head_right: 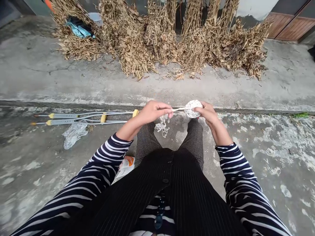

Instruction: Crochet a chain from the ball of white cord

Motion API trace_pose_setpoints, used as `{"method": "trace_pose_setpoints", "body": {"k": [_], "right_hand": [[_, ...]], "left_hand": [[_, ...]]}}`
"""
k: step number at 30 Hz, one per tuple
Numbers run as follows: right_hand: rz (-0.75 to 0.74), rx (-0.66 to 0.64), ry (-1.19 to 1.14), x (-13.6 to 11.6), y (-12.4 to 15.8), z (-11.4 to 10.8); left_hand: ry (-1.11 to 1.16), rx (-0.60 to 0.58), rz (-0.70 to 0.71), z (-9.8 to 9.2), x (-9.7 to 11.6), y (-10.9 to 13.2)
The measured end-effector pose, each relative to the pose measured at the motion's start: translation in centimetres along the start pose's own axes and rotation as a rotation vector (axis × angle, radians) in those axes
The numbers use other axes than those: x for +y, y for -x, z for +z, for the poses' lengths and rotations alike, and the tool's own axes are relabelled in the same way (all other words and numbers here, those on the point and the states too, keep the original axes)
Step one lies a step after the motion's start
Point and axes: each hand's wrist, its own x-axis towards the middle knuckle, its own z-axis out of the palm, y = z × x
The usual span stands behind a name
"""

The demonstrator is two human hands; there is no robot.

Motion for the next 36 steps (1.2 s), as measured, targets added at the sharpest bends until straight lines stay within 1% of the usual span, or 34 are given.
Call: {"method": "trace_pose_setpoints", "body": {"k": [2,3,7,9,12,15,18,20,22,25,28,30,32,36], "right_hand": [[-0.074,0.087,-0.015,0.0,0.0,0.2],[-0.128,0.134,0.002,-0.1,0.2,0.2],[-0.403,0.309,0.232,-0.5,1.2,0.2],[-0.53,0.376,0.317,-0.8,1.6,0.3],[-0.664,0.43,0.364,-1.2,2.1,0.7],[-0.722,0.427,0.394,-1.7,2.3,1.3],[-0.743,0.391,0.433,-2.0,2.3,1.7],[-0.743,0.359,0.455,-2.1,2.1,1.7],[-0.743,0.338,0.472,-1.9,1.9,1.6],[-0.774,0.307,0.536,-1.7,1.8,1.3],[-0.851,0.306,0.593,-2.0,2.1,0.8],[-0.885,0.309,0.61,-2.7,2.4,0.4],[-0.9,0.303,0.637,-3.7,2.7,0.1],[-0.913,0.331,0.691,-5.6,2.7,-0.5]], "left_hand": [[0.098,-0.06,-0.049,0.5,-1.1,1.1],[0.153,-0.072,-0.068,0.8,-1.9,1.5],[0.32,-0.086,-0.128,1.7,-4.8,2.4],[0.351,-0.114,-0.158,1.9,-5.5,2.4],[0.368,-0.168,-0.19,2.5,-5.5,2.1],[0.459,-0.208,-0.155,3.4,-4.3,1.4],[0.506,-0.211,-0.121,4.3,-2.7,0.7],[0.491,-0.197,-0.115,4.5,-1.9,0.4],[0.504,-0.178,-0.105,4.3,-1.6,0.4],[0.53,-0.156,-0.113,3.5,-2.2,0.7],[0.528,-0.177,-0.201,2.9,-3.6,1.3],[0.518,-0.196,-0.266,3.0,-4.6,1.8],[0.47,-0.192,-0.297,3.1,-5.4,2.3],[0.335,-0.119,-0.277,2.8,-7.2,2.2]]}}
